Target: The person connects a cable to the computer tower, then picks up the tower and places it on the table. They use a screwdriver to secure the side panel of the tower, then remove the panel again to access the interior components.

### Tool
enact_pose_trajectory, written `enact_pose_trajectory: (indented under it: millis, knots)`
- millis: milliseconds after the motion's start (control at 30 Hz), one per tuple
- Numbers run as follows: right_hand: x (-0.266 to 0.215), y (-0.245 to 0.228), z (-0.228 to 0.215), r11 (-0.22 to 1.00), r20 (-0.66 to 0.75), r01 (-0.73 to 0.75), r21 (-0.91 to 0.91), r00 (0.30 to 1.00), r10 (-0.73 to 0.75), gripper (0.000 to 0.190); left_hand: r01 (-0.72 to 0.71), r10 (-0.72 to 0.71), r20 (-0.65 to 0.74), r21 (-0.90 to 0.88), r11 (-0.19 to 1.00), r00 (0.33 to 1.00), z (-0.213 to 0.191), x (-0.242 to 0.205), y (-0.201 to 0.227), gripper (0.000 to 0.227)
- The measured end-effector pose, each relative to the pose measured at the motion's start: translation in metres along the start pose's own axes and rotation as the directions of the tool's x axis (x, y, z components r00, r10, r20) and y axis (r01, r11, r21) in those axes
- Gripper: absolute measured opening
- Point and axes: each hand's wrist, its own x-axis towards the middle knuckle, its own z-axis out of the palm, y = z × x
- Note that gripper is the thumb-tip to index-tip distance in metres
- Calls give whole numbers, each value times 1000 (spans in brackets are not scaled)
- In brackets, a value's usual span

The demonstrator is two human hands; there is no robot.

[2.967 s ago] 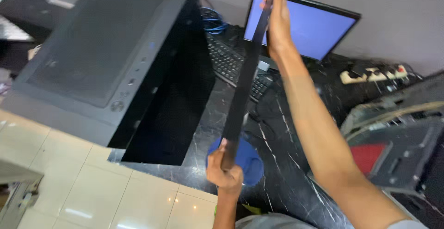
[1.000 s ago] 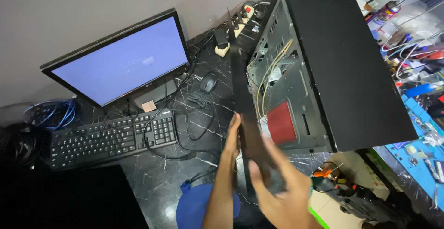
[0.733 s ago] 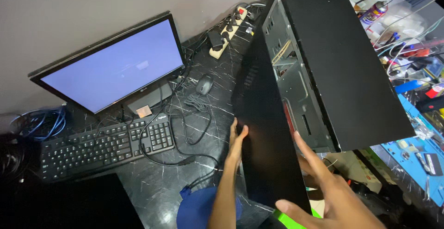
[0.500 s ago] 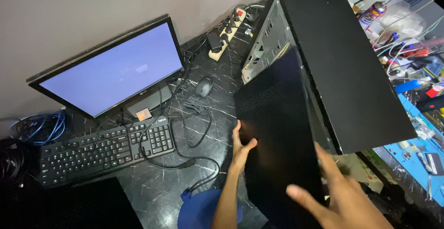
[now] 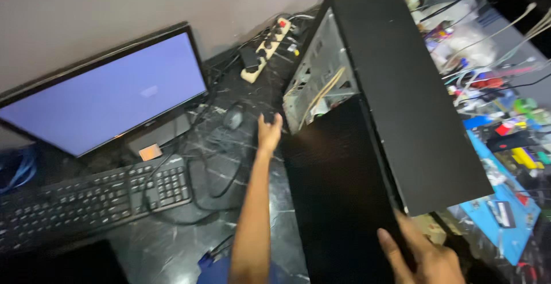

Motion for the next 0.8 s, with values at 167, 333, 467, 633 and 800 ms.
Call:
enact_pose_trajectory:
  millis: [167, 333, 467, 633, 800]
  knots:
    - [10, 4, 17, 955, -50, 264, 135, 964, -260, 67, 122, -125, -56, -50, 991, 991, 22, 55, 29, 99]
    - [1, -22, -10, 972, 111, 165, 167, 977, -184, 67, 32, -30, -53, 30, 999, 998, 44, 55, 18, 37]
    - [3, -23, -10, 967, 58, 131, 218, 987, -147, 65, -90, 82, -193, -32, 995, 978, 49, 46, 12, 23]
    - [6, -15, -1, 968, 7, 177, 178, 983, -181, 63, -263, 243, -267, -43, 964, 933, 59, 37, 12, 6]
    - [21, 2, 15, 957, 20, 226, 182, 972, -233, 68, -182, 162, -257, -58, 982, 953, 64, 43, 16, 12]
